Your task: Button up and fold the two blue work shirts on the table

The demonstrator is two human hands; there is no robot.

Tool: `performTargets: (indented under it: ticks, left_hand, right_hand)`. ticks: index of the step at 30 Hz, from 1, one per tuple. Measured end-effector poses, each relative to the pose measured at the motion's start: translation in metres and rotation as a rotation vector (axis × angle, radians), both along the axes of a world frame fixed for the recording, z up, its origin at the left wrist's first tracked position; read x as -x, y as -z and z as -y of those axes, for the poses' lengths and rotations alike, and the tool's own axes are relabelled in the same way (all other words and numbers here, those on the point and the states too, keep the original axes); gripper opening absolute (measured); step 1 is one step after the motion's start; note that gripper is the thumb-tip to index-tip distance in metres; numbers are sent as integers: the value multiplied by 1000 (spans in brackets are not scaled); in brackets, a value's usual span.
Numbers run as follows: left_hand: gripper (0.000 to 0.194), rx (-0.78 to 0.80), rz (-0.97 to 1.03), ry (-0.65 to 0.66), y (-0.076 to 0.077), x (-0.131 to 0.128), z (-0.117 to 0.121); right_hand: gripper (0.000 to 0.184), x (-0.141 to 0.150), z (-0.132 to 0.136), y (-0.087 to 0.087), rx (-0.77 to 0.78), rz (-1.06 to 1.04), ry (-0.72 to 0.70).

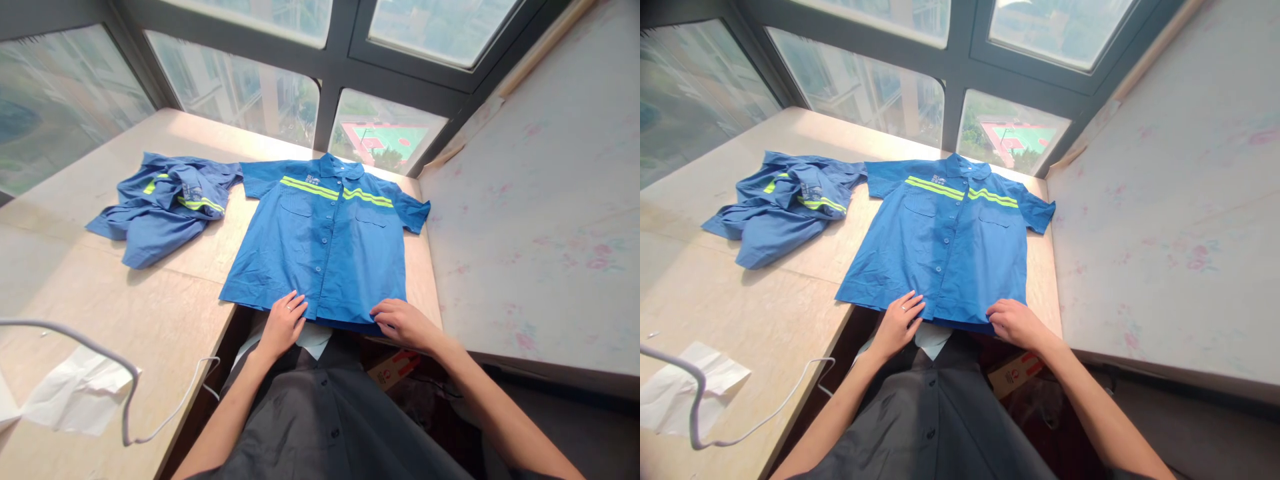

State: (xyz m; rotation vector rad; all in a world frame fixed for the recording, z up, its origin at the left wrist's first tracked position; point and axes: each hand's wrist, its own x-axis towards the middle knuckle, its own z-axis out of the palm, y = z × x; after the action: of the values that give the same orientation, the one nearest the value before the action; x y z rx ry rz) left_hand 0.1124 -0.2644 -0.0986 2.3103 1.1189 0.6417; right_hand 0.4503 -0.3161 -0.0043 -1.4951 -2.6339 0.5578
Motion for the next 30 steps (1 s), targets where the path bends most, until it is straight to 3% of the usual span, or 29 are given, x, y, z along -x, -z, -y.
performTargets:
  ticks: [5,8,11,15,19,22,26,30]
  left_hand:
    - [30,47,38,-30,-11,1,5]
    - [20,168,84,-184,-24,3,14]
    - [28,448,132,-362,-28,1,21]
    - [35,921,259,-404,-15,-7,24]
    - [38,1202,560,-516,-6,-18,23]
    - [37,1365,803,-607,-8,-26,22]
    - [35,1412,978,-700,-11,-35,19]
    - [32,1306,925,-713,-10,-42,15]
  right_hand:
    - [15,24,-2,22,63,139,-10]
    - [13,55,-9,26,-12,90,4]
    - [30,86,-17,32,-70,42,0]
    - [54,111,-27,52,-94,67,19]
    - [36,113,-35,63,-86,80,42]
    - [21,109,-36,64,-23,-54,91]
    - [20,105,-31,60,32,-429,290]
    - [18,109,-23,54,54,-677,526]
